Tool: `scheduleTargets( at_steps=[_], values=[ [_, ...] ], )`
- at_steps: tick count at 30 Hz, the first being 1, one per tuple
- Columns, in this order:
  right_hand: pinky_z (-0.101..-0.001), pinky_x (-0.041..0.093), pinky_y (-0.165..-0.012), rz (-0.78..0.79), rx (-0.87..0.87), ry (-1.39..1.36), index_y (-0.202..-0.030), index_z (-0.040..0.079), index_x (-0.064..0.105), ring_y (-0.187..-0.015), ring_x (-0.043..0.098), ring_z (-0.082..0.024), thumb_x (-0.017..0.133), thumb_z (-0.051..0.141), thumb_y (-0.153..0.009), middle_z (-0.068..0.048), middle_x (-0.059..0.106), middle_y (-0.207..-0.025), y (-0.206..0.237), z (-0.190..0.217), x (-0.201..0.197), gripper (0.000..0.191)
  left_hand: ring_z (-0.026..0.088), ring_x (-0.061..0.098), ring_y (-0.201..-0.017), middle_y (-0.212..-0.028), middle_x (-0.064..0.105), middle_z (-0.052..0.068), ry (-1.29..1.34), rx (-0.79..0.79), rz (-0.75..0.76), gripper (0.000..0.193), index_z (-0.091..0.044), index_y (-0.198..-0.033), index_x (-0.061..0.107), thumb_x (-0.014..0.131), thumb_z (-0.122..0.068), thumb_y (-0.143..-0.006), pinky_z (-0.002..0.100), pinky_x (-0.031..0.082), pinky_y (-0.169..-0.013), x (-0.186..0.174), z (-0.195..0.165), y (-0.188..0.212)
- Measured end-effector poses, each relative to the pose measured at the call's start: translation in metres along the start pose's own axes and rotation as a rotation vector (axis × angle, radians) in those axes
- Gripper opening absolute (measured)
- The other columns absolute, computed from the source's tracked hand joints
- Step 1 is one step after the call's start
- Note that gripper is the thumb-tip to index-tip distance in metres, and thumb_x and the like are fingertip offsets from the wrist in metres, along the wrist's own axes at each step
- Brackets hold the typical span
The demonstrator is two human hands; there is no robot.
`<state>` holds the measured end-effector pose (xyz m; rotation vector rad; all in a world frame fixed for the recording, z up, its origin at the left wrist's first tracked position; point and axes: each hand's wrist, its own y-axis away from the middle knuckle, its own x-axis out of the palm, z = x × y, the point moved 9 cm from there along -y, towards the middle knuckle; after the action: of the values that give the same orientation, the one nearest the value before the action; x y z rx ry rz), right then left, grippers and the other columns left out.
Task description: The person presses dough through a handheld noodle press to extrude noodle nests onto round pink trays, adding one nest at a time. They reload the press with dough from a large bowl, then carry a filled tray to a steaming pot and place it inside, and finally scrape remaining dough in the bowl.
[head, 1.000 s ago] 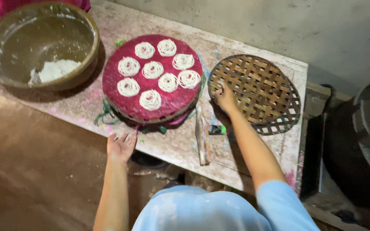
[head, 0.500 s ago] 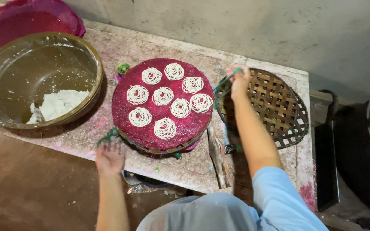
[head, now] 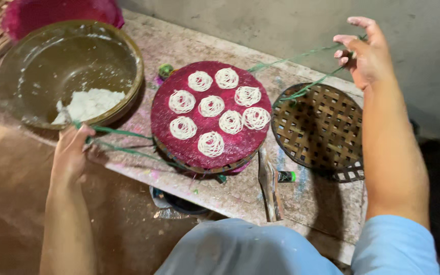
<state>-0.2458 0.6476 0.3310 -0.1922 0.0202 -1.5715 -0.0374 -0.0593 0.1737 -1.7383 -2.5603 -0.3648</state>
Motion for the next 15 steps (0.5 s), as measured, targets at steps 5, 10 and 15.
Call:
scheduleTargets(
  at_steps=[5,10,15],
  values=[
    [-0.0279,0.048,-0.067,0.162,-0.261,0.040,-0.138,0.004,0.056,-0.082,0.063,-0.018,0.053,-0.014,-0.111,-0.014,0.065,-0.114,-0.031,0.031,0.053,0.034,0.019,0.064,-0.101,-0.107,0.067,0.006,0.472,-0.131,0.285,0.021,-0.005,-0.118,0.063,0.054,-0.020,-0.107,0.036,0.054,-0.090,0.044,-0.019,0.015],
    [-0.0242,0.043,-0.063,0.225,-0.223,0.048,-0.135,0.003,0.056,-0.076,0.057,-0.012,0.044,-0.017,-0.105,-0.015,0.068,-0.111,-0.059,0.053,0.119,0.038,0.021,0.064,-0.095,-0.100,0.068,0.009,0.693,-0.146,0.397,0.022,-0.004,-0.109,0.062,0.057,-0.022,-0.098,0.039,0.053,-0.088,0.107,-0.033,0.025],
    [-0.0218,0.037,-0.058,0.261,-0.389,0.308,-0.136,0.006,0.056,-0.069,0.051,-0.007,0.037,-0.015,-0.100,-0.014,0.071,-0.111,-0.040,0.086,0.167,0.046,0.013,0.047,-0.074,-0.082,0.053,-0.002,0.555,-0.051,0.436,0.017,-0.014,-0.091,0.056,0.069,-0.024,-0.094,0.030,0.038,-0.068,0.173,-0.056,0.017]
  ],
)
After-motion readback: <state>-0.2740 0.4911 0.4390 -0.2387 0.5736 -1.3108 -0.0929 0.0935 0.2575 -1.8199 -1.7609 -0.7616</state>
